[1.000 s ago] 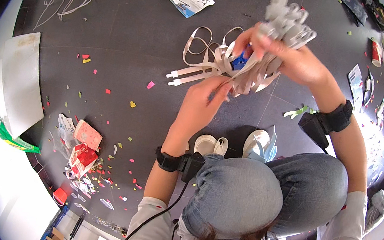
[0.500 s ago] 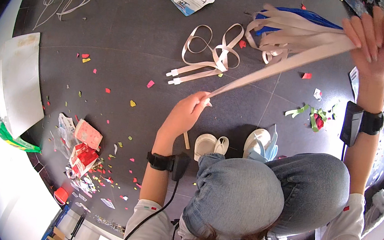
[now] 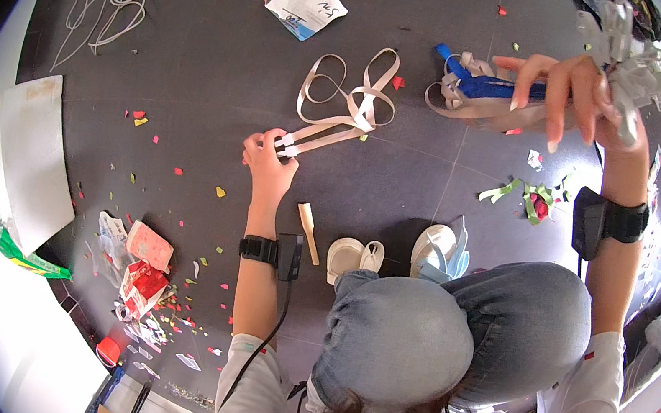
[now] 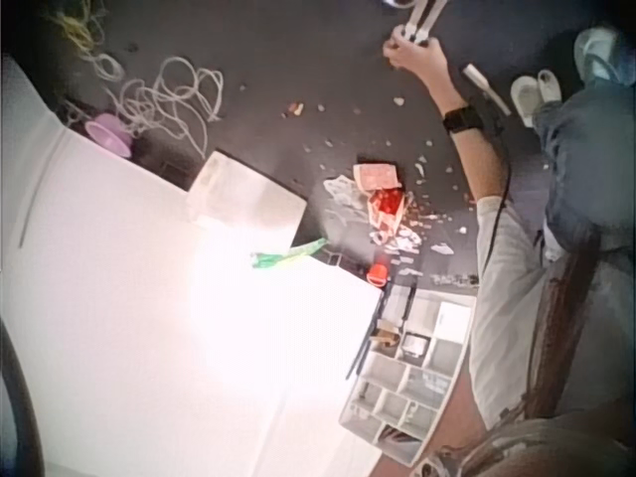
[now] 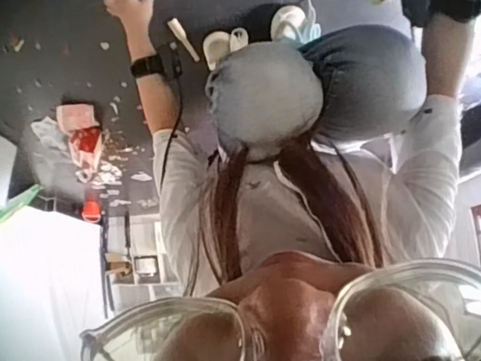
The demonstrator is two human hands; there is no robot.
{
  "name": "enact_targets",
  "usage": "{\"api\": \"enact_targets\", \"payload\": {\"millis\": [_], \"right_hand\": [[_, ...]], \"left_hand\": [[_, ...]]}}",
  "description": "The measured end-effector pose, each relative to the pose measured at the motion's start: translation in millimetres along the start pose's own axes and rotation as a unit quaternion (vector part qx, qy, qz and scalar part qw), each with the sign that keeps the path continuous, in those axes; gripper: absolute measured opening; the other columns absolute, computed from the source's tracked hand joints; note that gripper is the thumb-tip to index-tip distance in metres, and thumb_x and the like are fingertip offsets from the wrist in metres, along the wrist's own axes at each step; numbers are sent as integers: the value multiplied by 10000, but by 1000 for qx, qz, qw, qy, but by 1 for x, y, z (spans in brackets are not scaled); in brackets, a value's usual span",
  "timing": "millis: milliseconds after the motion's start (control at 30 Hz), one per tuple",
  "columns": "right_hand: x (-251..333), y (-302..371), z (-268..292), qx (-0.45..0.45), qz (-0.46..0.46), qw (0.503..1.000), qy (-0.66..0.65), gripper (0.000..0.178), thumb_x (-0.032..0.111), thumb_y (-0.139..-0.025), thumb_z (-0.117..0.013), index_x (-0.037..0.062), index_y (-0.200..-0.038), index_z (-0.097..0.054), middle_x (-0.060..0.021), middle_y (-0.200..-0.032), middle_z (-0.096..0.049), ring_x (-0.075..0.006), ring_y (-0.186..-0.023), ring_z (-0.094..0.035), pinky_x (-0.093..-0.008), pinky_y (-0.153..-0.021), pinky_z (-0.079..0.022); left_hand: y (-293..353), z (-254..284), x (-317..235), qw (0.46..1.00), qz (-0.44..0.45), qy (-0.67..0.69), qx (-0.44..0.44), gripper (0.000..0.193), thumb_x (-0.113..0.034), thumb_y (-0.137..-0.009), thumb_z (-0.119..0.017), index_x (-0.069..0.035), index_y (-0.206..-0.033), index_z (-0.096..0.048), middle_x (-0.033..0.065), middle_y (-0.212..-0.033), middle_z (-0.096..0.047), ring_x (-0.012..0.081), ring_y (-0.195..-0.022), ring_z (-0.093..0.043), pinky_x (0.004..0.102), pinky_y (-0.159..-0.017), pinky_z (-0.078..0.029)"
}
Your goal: Organizing cords and packaged items on a shelf in a messy room.
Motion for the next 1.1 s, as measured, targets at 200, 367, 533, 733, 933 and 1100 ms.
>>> {"api": "enact_targets", "payload": {"millis": [200, 367, 533, 733, 933, 1100], "right_hand": [[-11, 2, -10, -48, -2, 998, -35, 505, 434, -955, -316, 173, -538, -428, -12, -628, -592, -206, -905, -551, -558, -1045, -260], [-23, -5, -21, -72, -13, 996, -46, 465, 368, -961, -322, 142, -569, -427, -56, -608, -584, -210, -826, -567, -519, -981, -354], [-28, -10, -28, -103, -60, 991, -65, 432, 311, -949, -374, 117, -570, -451, -85, -607, -593, -233, -787, -582, -476, -919, -416], [-49, -5, -37, -108, -122, 984, -65, 303, 293, -903, -503, 34, -765, -577, -79, -731, -631, -129, -725, -615, -223, -575, -458], [-52, -13, -54, -125, -288, 947, -74, 230, 211, -885, -553, -8, -954, -571, -103, -713, -637, -151, -595, -607, -265, -602, -508], [-78, -17, -66, -119, -297, 945, -72, 332, 183, -859, -603, 33, -1147, -533, -40, -790, -611, -103, -684, -577, -235, -625, -472]], "left_hand": [[2, 7, -30, 997, -77, 16, -3, 421, -9, -625, -680, -101, -993, -498, 140, -997, -465, 345, -948, -485, 416, -796, -426], [4, 4, -23, 993, -117, -19, 12, 341, -17, -642, -685, -73, -913, -487, 123, -940, -487, 337, -891, -509, 413, -717, -456], [10, 3, -31, 989, -140, -33, 38, 264, -82, -715, -673, -53, -890, -478, 120, -885, -513, 320, -845, -535, 407, -690, -467], [16, -8, -20, 991, -120, -14, 62, 242, -122, -807, -608, -26, -970, -458, 171, -900, -526, 361, -858, -539, 435, -709, -441], [29, -15, -12, 982, -125, -33, 140, 178, -155, -897, -483, -12, -986, -427, 178, -870, -531, 342, -781, -558, 423, -688, -446], [34, 26, -46, 914, 42, 225, 335, 145, -177, -934, -445, -46, -995, -453, 42, -768, -483, 140, -657, -475, 277, -604, -402]]}}
Point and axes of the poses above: each hand's wrist, its own y-axis away from the middle knuckle, its own z-axis out of the back of the hand, x = y × z, the point moved 4 cm from there along -y, towards the middle knuckle
